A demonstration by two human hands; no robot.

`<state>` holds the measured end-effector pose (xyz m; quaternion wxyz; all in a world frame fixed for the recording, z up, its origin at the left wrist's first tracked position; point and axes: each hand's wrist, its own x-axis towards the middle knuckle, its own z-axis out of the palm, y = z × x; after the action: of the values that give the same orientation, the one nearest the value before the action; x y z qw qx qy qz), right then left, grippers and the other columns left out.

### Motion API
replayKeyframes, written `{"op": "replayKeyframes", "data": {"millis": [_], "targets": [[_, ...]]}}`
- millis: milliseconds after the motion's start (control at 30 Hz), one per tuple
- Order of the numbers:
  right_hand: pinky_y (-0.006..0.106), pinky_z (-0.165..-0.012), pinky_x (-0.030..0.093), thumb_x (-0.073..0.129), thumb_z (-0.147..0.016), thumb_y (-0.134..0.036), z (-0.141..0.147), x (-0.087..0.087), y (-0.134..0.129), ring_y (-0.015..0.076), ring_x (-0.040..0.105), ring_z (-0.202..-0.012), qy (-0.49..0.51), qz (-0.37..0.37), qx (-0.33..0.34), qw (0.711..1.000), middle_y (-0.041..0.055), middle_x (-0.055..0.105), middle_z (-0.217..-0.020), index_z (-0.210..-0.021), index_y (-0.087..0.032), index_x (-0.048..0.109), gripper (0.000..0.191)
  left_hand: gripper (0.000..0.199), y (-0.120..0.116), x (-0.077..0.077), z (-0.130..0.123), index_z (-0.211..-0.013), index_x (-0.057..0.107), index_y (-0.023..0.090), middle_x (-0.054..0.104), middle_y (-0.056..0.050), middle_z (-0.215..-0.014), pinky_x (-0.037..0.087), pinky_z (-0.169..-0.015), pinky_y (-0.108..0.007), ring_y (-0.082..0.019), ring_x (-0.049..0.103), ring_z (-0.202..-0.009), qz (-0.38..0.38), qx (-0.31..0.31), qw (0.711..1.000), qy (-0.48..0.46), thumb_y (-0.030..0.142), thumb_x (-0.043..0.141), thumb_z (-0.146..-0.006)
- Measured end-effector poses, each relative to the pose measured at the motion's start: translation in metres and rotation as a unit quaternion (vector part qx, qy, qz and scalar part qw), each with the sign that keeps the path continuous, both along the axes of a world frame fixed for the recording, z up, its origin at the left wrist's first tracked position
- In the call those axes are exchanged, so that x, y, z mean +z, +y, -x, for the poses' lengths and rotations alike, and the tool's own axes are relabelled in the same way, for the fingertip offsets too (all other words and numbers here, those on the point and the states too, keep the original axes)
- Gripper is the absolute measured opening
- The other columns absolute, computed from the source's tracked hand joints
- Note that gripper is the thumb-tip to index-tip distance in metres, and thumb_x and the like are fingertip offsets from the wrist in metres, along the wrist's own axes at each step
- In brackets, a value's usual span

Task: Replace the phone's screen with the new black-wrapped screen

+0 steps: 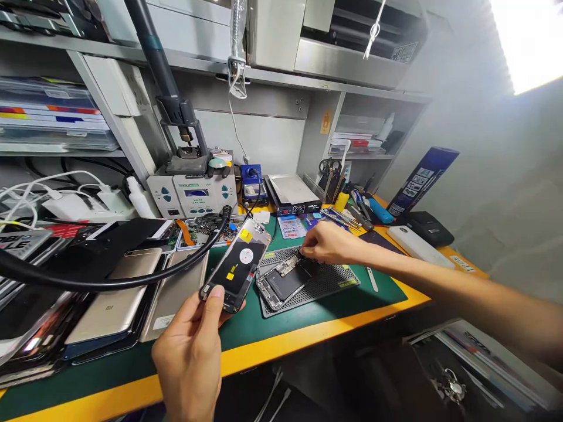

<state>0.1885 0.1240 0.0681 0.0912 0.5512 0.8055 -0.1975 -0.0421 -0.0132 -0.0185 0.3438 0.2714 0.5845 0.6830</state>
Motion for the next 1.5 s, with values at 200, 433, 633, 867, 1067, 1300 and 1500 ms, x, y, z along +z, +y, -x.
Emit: {"op": "replayKeyframes", "data": {"millis": [200, 433, 633, 867, 1067, 1300, 1500], "targets": [[0.040, -0.082, 0.059, 0.062, -0.098, -0.036, 0.014, -0.018, 0.006, 0.0207, 0.068, -0.096, 0.005, 0.086, -0.070, 0.994, 0.0084, 0.066, -0.118, -0.122, -0.016, 0.062, 0.031, 0.039, 0.006, -0.012, 0.000, -0.103, 0.077, 0.021, 0.079, -0.004, -0.096, 0.059, -0.083, -0.033, -0.023, 0.072, -0.082, 0.030, -0.035, 0.998, 0.031, 0.051, 0.074, -0.080], [0.041, -0.083, 0.058, 0.062, -0.098, -0.036, 0.019, -0.019, 0.015, 0.0214, 0.067, -0.098, 0.003, 0.120, -0.107, 0.987, 0.0087, 0.066, -0.119, -0.122, -0.016, 0.062, 0.032, 0.039, 0.003, -0.017, 0.007, -0.107, 0.076, 0.026, 0.079, -0.002, -0.098, 0.058, -0.082, -0.029, -0.022, 0.074, -0.086, 0.054, -0.066, 0.996, 0.037, 0.056, 0.070, -0.083], [0.041, -0.083, 0.058, 0.061, -0.098, -0.037, 0.021, -0.016, 0.016, 0.0211, 0.068, -0.097, 0.001, 0.126, -0.113, 0.985, 0.0085, 0.066, -0.118, -0.122, -0.016, 0.062, 0.031, 0.042, 0.002, -0.011, 0.007, -0.102, 0.077, 0.025, 0.079, 0.000, -0.087, 0.057, -0.075, -0.024, -0.022, 0.074, -0.086, 0.067, -0.065, 0.995, 0.038, 0.060, 0.071, -0.080], [0.041, -0.084, 0.058, 0.061, -0.098, -0.036, 0.026, -0.013, 0.014, 0.0215, 0.067, -0.099, -0.017, 0.121, -0.116, 0.986, 0.0087, 0.066, -0.120, -0.123, -0.016, 0.062, 0.032, 0.047, 0.002, -0.004, 0.003, -0.096, 0.077, 0.022, 0.078, -0.002, -0.083, 0.057, -0.073, -0.026, -0.023, 0.074, -0.081, 0.074, -0.052, 0.996, 0.022, 0.064, 0.071, -0.075], [0.041, -0.084, 0.058, 0.062, -0.098, -0.036, 0.033, -0.015, 0.012, 0.0218, 0.067, -0.100, -0.051, 0.094, -0.117, 0.987, 0.0088, 0.065, -0.121, -0.124, -0.017, 0.062, 0.032, 0.048, 0.003, -0.001, 0.003, -0.095, 0.078, 0.023, 0.078, -0.002, -0.080, 0.058, -0.074, -0.026, -0.023, 0.074, -0.080, 0.079, -0.048, 0.995, 0.021, 0.064, 0.072, -0.073], [0.044, -0.090, 0.056, 0.063, -0.097, -0.035, 0.043, -0.020, 0.004, 0.0243, 0.065, -0.107, -0.084, 0.020, -0.094, 0.992, 0.0103, 0.063, -0.128, -0.124, -0.017, 0.062, 0.033, 0.043, 0.001, 0.003, 0.003, -0.095, 0.078, 0.021, 0.078, -0.003, -0.080, 0.060, -0.071, -0.027, -0.025, 0.075, -0.080, 0.062, -0.054, 0.996, 0.022, 0.059, 0.072, -0.075], [0.039, -0.082, 0.059, 0.062, -0.098, -0.035, 0.036, -0.009, 0.009, 0.0207, 0.068, -0.097, -0.063, 0.050, -0.091, 0.993, 0.0085, 0.067, -0.118, -0.120, -0.016, 0.063, 0.029, 0.038, -0.001, 0.000, 0.006, -0.091, 0.078, 0.022, 0.078, -0.002, -0.080, 0.058, -0.069, -0.023, -0.021, 0.073, -0.076, 0.059, -0.056, 0.996, 0.047, 0.057, 0.071, -0.078]]}}
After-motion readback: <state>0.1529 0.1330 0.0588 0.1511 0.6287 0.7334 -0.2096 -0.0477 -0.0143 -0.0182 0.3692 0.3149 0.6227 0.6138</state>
